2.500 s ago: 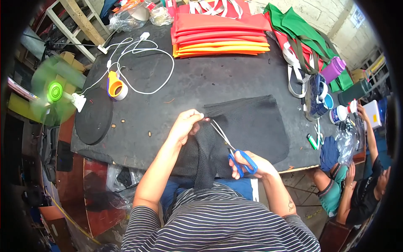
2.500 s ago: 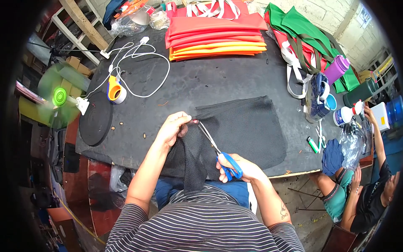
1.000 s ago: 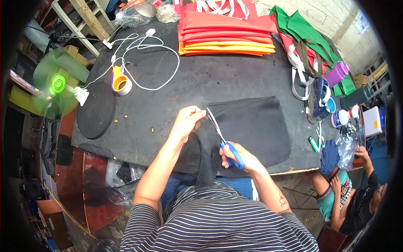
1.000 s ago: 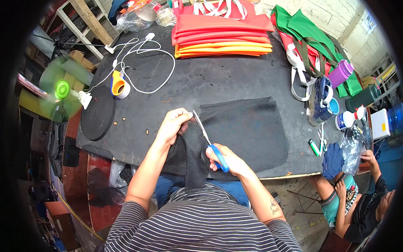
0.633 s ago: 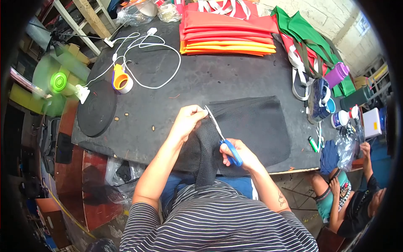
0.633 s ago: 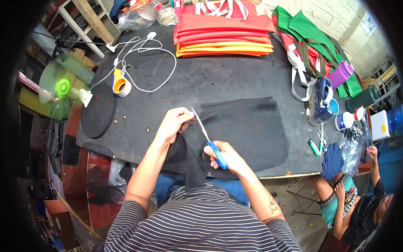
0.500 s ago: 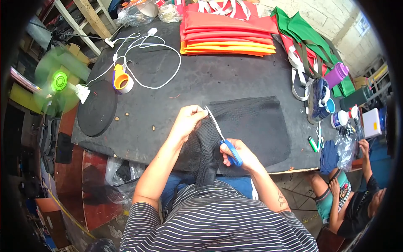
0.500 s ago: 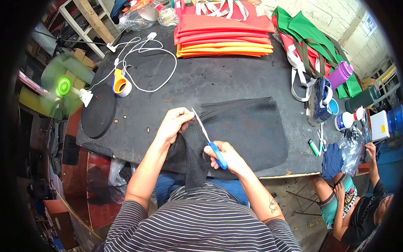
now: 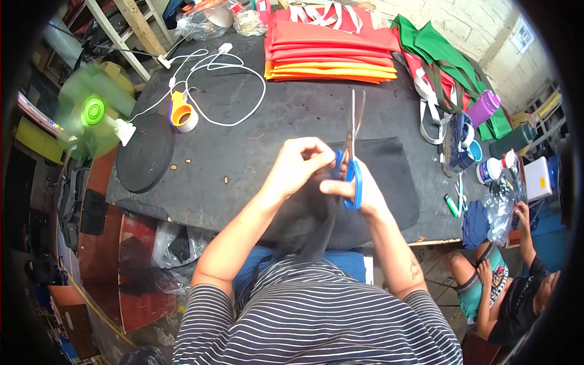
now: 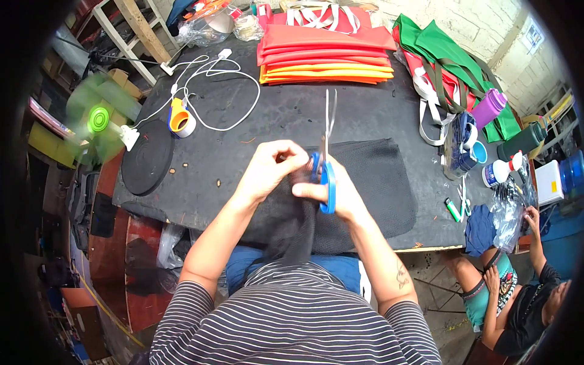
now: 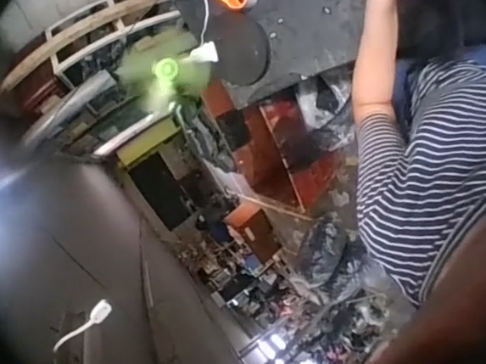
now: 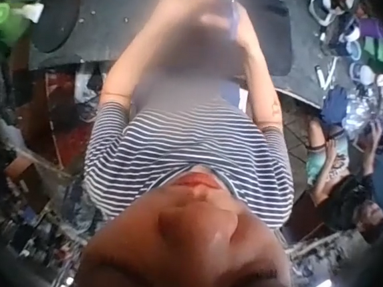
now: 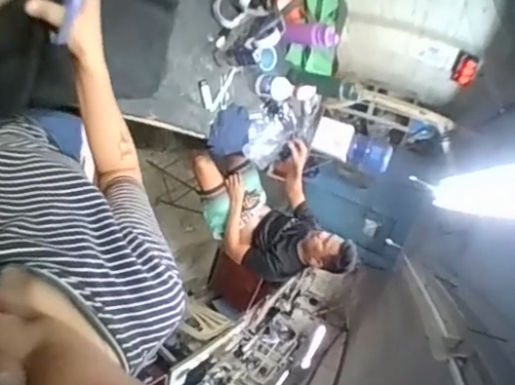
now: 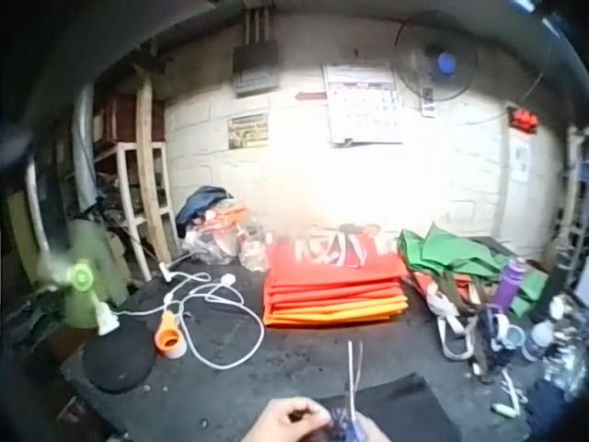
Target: Cutting pieces of black mesh fabric into shapes using scissors on a workshop table.
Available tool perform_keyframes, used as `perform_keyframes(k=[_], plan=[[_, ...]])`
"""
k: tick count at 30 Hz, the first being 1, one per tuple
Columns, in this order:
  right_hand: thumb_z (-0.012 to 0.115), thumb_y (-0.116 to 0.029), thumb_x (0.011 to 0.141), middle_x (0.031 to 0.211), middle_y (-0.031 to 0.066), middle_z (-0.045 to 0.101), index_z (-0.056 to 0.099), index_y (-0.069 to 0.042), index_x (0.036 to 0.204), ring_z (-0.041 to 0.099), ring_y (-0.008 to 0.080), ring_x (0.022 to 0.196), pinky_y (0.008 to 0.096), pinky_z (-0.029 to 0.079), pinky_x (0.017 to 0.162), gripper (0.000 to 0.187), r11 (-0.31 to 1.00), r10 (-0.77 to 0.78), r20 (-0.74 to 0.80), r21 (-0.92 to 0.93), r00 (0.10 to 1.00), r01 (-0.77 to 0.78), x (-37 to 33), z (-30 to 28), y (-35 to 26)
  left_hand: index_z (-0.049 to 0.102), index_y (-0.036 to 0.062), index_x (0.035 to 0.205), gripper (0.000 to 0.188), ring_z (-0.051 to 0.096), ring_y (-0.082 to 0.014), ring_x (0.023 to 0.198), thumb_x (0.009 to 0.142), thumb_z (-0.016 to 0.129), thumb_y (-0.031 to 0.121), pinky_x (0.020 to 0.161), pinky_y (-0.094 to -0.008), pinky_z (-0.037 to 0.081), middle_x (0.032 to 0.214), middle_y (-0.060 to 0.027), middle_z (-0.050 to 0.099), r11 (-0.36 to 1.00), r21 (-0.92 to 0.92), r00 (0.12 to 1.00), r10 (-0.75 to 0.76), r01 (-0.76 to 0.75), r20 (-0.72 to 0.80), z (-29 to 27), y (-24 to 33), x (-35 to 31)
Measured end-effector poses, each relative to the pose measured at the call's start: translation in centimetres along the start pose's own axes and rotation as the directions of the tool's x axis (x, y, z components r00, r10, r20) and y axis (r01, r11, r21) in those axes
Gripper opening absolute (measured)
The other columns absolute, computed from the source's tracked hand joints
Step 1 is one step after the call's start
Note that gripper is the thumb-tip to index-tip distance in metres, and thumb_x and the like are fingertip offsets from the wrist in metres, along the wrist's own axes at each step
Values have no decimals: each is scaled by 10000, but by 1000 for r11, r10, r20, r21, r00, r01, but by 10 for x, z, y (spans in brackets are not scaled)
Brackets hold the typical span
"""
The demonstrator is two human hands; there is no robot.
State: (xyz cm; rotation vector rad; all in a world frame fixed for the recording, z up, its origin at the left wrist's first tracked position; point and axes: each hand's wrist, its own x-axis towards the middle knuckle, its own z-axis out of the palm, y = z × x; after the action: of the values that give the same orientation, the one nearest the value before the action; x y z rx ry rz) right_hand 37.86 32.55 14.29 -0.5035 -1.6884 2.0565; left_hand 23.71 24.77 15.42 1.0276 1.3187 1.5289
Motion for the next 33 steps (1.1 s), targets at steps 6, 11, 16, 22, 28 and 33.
perform_keyframes(k=[6,11,16,22,28,33], plan=[[730,-120,590,678,61,562,518,-17,841,561,159,573,264,464,555,346,991,-136,-173,-24,976,134,15,-37,-75,566,19,994,195,512,-45,775,820,593,104,708,-194,428,865,-8,570,985,153,997,75,-78,20,-5,38,-9],[685,-92,628,682,29,540,515,-33,826,512,111,571,215,424,546,268,953,-293,-147,-125,945,276,2,-76,-150,591,-13,959,213,535,-83,790,856,548,169,724,-240,438,842,-25,594,972,235,997,-4,-13,75,-17,43,-51],[683,-101,643,698,20,537,527,-24,835,508,99,582,210,414,561,259,926,-360,-140,-173,922,335,-2,-76,-172,582,-35,897,274,548,-118,685,901,472,215,663,-250,442,695,-66,577,900,429,997,76,-69,1,-31,61,-78],[635,-64,684,771,56,572,552,-8,899,548,124,661,219,443,624,238,928,-366,-215,-11,905,373,-7,-97,-175,517,-20,727,264,394,-74,585,877,502,196,526,-237,339,595,-5,435,793,598,993,-104,115,-53,-82,76,-118],[616,-51,706,846,69,606,567,17,958,584,146,740,240,462,721,265,903,-380,-304,84,873,422,-6,-125,-169,512,25,706,221,337,-13,559,872,533,171,492,-178,271,632,61,424,949,310,989,-8,53,-146,-68,98,-129],[548,-31,741,1065,115,581,579,22,1033,533,213,1007,296,373,926,298,828,-440,-422,150,792,540,-71,-247,-175,494,-47,640,180,405,-131,517,748,563,80,482,-245,303,576,-64,446,799,546,910,388,-253,-145,-15,150,-140]])
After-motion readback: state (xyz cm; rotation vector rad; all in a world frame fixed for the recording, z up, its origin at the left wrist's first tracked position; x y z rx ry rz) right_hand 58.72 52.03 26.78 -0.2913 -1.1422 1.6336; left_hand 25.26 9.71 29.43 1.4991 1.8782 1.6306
